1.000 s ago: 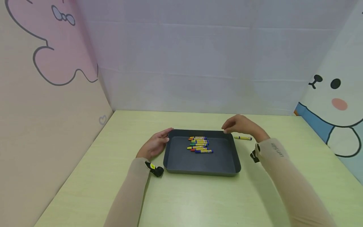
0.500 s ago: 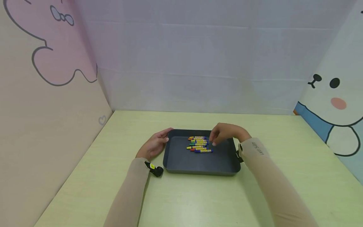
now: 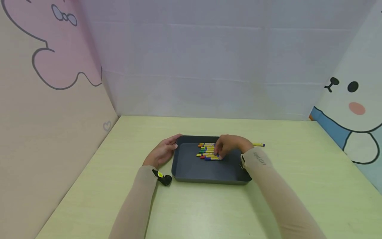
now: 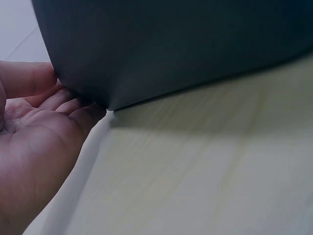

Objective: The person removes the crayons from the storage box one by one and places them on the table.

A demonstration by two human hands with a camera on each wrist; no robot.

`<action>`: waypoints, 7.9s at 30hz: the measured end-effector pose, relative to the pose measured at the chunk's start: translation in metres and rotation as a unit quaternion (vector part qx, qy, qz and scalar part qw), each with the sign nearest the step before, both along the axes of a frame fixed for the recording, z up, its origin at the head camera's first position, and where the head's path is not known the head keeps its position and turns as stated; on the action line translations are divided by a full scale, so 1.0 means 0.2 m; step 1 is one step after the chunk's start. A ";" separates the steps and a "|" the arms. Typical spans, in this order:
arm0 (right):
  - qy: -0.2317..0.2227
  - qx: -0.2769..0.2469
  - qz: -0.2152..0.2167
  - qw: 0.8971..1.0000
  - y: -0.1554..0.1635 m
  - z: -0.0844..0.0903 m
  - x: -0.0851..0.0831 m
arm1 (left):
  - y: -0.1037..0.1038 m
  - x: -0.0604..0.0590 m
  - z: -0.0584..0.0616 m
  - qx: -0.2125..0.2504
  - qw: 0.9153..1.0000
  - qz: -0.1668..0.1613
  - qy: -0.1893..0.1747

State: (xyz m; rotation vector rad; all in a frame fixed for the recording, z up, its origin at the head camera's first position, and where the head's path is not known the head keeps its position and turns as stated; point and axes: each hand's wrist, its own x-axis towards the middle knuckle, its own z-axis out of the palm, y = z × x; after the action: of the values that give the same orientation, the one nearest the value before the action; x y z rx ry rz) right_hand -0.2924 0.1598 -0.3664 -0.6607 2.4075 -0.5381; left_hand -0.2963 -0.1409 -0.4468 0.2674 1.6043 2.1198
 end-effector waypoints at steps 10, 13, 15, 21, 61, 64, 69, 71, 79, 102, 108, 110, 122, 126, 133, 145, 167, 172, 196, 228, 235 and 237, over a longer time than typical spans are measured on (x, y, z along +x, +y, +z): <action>-0.005 0.018 -0.013 1.000 -0.04 -0.01 0.02 | 0.00 0.00 -0.01 -0.005 1.000 -0.001 0.010; -0.007 0.015 -0.017 1.000 -0.04 -0.02 0.03 | 0.00 0.00 -0.01 -0.001 1.000 0.000 0.010; -0.006 0.014 -0.016 1.000 -0.04 -0.02 0.04 | 0.00 0.00 0.00 -0.002 1.000 -0.001 0.011; 0.001 0.022 -0.015 1.000 -0.05 -0.04 0.03 | 0.00 0.00 0.00 -0.009 1.000 -0.001 0.014; 0.036 0.023 0.024 0.999 -0.01 0.01 0.06 | 0.00 0.00 -0.01 -0.011 1.000 -0.006 0.025; 0.042 0.009 0.032 0.999 0.00 0.02 0.06 | 0.00 0.00 -0.01 -0.012 1.000 -0.007 0.024; 0.056 -0.012 0.046 0.997 0.03 0.04 0.05 | 0.00 -0.01 -0.01 -0.014 1.000 -0.007 0.025; 0.060 -0.016 0.051 0.997 0.05 0.05 0.05 | 0.01 -0.01 -0.01 -0.012 1.000 -0.004 0.020; 0.060 -0.010 0.034 0.998 0.09 0.10 0.04 | 0.00 -0.01 -0.01 -0.012 1.000 0.003 0.004; 0.100 -0.047 -0.028 0.994 0.30 0.12 0.02 | -0.01 -0.01 -0.01 -0.018 1.000 -0.009 0.015; 0.110 -0.052 -0.046 0.992 0.36 0.11 0.02 | -0.01 -0.01 0.00 -0.020 1.000 -0.002 0.010; 0.115 -0.052 -0.048 0.991 0.38 0.10 0.02 | -0.01 -0.01 -0.01 -0.017 1.000 0.000 0.007; 0.147 -0.046 -0.081 0.985 0.51 0.09 0.03 | -0.01 -0.01 0.00 -0.011 1.000 -0.007 0.008; 0.156 -0.045 -0.090 0.983 0.55 0.08 0.04 | -0.01 -0.01 0.00 -0.014 1.000 -0.011 0.009; 0.168 -0.037 -0.104 0.980 0.61 0.06 0.04 | -0.01 0.00 0.00 -0.017 1.000 -0.010 0.007; 0.182 -0.044 -0.113 0.976 0.72 0.02 0.05 | -0.01 0.01 0.01 -0.013 1.000 -0.003 0.006; 0.179 -0.030 -0.135 0.974 0.76 -0.11 0.05 | -0.01 0.00 0.01 0.000 1.000 -0.005 0.001; 0.190 -0.028 -0.132 0.973 0.77 -0.12 0.06 | 0.00 0.00 0.02 0.003 1.000 -0.003 0.000; 0.225 -0.025 -0.155 0.962 0.75 -0.15 0.06 | 0.00 0.00 0.02 0.009 1.000 0.000 0.002; 0.208 -0.020 -0.154 0.966 0.75 -0.10 0.07 | 0.01 -0.01 0.01 0.011 1.000 0.010 -0.011; 0.204 -0.017 -0.152 0.967 0.73 -0.06 0.07 | 0.00 0.00 0.01 0.010 1.000 0.013 -0.008; 0.207 -0.016 -0.148 0.967 0.72 -0.04 0.07 | 0.00 0.00 0.01 0.011 1.000 0.013 -0.006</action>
State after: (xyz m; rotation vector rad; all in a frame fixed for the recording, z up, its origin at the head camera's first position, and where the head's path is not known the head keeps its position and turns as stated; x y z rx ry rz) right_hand -0.2778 0.3035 -0.3753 -0.4604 2.9246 -0.6093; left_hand -0.2964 -0.1404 -0.4443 0.2415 1.5862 2.1554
